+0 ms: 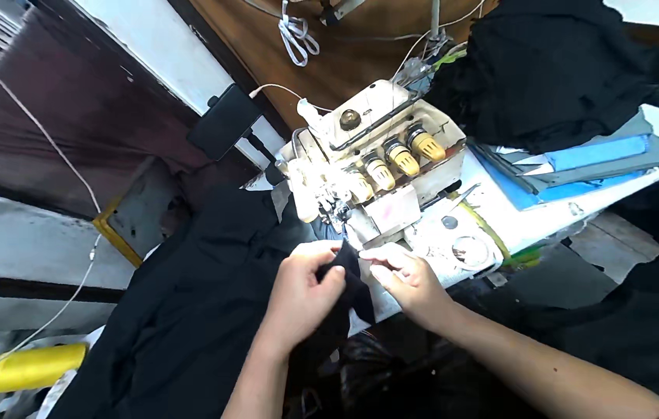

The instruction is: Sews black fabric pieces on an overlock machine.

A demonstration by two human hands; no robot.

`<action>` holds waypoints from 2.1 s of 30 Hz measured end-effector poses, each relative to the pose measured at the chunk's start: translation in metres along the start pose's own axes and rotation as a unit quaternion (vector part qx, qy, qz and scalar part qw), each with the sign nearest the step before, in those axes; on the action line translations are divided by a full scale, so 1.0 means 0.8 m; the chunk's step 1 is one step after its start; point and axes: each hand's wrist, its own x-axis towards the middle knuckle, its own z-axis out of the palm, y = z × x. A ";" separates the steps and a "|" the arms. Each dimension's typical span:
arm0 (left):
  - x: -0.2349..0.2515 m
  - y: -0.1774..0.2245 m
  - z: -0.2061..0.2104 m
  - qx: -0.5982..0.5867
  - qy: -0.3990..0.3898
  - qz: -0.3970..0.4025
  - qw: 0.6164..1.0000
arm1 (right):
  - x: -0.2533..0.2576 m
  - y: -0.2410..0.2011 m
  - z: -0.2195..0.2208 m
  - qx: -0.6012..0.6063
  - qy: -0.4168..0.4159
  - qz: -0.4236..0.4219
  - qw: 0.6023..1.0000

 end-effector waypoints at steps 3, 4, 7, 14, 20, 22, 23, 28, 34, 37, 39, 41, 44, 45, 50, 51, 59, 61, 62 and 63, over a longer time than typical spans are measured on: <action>0.002 -0.006 -0.006 -0.117 0.000 -0.051 0.992 | 0.012 -0.021 0.002 0.101 -0.029 0.071 0.992; 0.001 -0.005 -0.004 -0.123 -0.001 -0.047 0.991 | 0.014 -0.025 0.004 0.132 -0.039 0.103 0.985; -0.003 0.000 0.007 -0.067 0.005 -0.020 0.998 | 0.011 -0.029 0.011 0.223 -0.061 0.157 0.960; -0.012 0.012 0.042 0.183 0.025 0.106 0.977 | 0.021 -0.048 0.012 0.391 -0.044 0.292 0.872; -0.016 0.019 0.075 0.420 0.042 0.144 0.895 | 0.009 -0.034 0.022 0.319 0.001 0.295 0.900; -0.017 0.022 0.079 0.460 0.040 0.142 0.876 | -0.009 -0.011 0.037 0.309 0.046 0.274 0.909; -0.016 0.023 0.079 0.469 0.037 0.142 0.871 | -0.022 -0.003 0.043 0.304 0.036 0.270 0.913; -0.011 0.023 0.072 0.482 0.017 0.162 0.861 | -0.061 -0.012 0.044 0.215 -0.154 0.208 0.942; -0.002 0.018 0.062 0.472 0.002 0.170 0.865 | -0.054 0.001 0.045 0.219 -0.173 0.203 0.939; 0.004 0.010 0.061 0.473 -0.004 0.175 0.863 | -0.046 -0.003 0.039 0.195 -0.195 0.246 0.929; 0.008 0.006 0.060 0.476 0.000 0.174 0.862 | -0.042 0.004 0.039 0.199 -0.202 0.242 0.928; 0.011 -0.001 0.060 0.470 0.017 0.177 0.865 | -0.038 0.012 0.036 0.183 -0.197 0.206 0.941; 0.014 -0.008 0.044 0.377 0.047 0.161 0.911 | -0.032 0.037 0.028 0.051 -0.101 0.084 0.990; 0.016 -0.008 0.031 0.327 0.061 0.127 0.935 | -0.029 0.048 0.025 -0.021 -0.052 0.034 0.998; 0.083 -0.035 -0.038 0.200 0.124 -0.125 0.964 | -0.017 0.094 0.020 -0.213 0.061 -0.111 0.969; 0.102 -0.042 -0.045 0.183 0.086 -0.200 0.959 | -0.018 0.099 0.022 -0.226 0.058 -0.123 0.964; 0.082 -0.092 -0.116 0.103 0.094 -0.302 0.943 | -0.005 0.051 -0.001 -0.125 0.069 -0.086 0.986; 0.044 -0.070 -0.141 0.088 0.103 -0.257 0.957 | 0.016 0.019 -0.005 -0.099 0.042 -0.193 0.975; 0.023 -0.048 -0.148 0.083 0.078 -0.199 0.973 | 0.030 0.002 -0.002 -0.087 0.014 -0.248 0.965; 0.003 -0.021 -0.150 0.084 0.035 -0.114 0.989 | 0.043 -0.015 0.003 -0.075 -0.018 -0.292 0.953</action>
